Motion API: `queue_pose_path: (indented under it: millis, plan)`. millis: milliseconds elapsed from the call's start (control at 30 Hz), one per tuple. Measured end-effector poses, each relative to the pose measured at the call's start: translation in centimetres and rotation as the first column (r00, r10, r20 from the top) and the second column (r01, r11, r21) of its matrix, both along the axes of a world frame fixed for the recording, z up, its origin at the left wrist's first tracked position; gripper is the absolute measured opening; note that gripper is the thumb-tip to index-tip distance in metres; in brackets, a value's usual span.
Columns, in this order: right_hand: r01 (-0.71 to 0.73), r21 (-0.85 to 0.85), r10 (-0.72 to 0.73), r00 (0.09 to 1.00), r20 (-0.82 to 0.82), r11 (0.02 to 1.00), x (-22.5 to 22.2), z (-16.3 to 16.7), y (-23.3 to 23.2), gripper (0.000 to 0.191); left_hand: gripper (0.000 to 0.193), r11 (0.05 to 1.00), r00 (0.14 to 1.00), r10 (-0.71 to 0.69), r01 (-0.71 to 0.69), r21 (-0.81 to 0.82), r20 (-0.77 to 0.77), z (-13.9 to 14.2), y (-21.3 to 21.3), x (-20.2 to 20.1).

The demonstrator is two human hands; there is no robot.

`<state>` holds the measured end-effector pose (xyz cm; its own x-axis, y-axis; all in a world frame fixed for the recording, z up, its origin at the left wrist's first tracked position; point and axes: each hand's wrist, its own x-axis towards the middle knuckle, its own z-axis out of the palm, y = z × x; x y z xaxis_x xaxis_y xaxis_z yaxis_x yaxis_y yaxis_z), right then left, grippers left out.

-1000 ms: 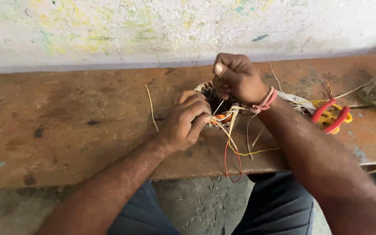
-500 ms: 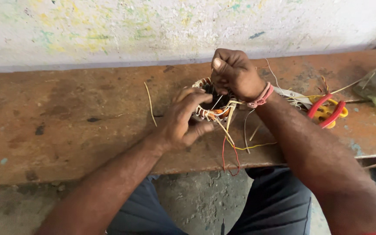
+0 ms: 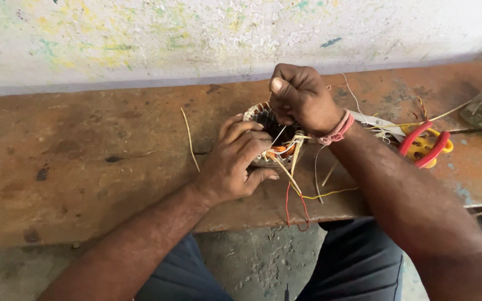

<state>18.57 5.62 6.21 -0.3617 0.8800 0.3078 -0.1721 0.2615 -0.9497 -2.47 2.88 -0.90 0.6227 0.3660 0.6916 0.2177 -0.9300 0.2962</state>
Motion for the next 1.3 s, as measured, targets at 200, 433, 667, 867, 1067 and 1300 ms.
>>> queue_pose_path:
  millis: [200,433,667,867,1067,1300]
  plan:
    - [0.003,0.014,-0.003,1.0,0.007,1.0,0.0,0.0,0.0,0.032,0.056,1.0,1.0,0.003,-0.003,0.008,0.0,0.1,0.0,0.0]
    - [0.03,0.011,-0.03,0.999,0.015,0.999,-0.2,0.5,-0.1,0.031,0.058,1.0,1.0,0.001,-0.001,0.026,0.013,0.0,0.3,-0.1]
    - [-0.039,0.0,0.039,0.998,-0.039,0.999,-0.3,0.8,-0.3,0.033,0.079,0.998,1.0,0.0,-0.001,0.071,0.008,0.1,0.2,-0.4]
    - [-0.051,0.006,0.052,0.997,-0.063,0.999,-0.2,0.8,-0.2,0.033,0.064,0.967,0.998,0.052,-0.043,0.25,-0.029,0.1,-0.4,-0.7]
    - [-0.034,-0.017,0.032,0.996,-0.081,0.999,-0.3,0.7,-0.3,0.033,0.057,0.956,0.991,0.069,-0.034,0.292,-0.112,0.8,-0.3,-1.3]
    - [-0.089,0.007,0.089,0.994,-0.062,0.996,0.0,0.4,0.0,0.033,0.031,0.995,0.992,-0.063,0.071,-0.068,0.113,1.2,0.2,-1.1]
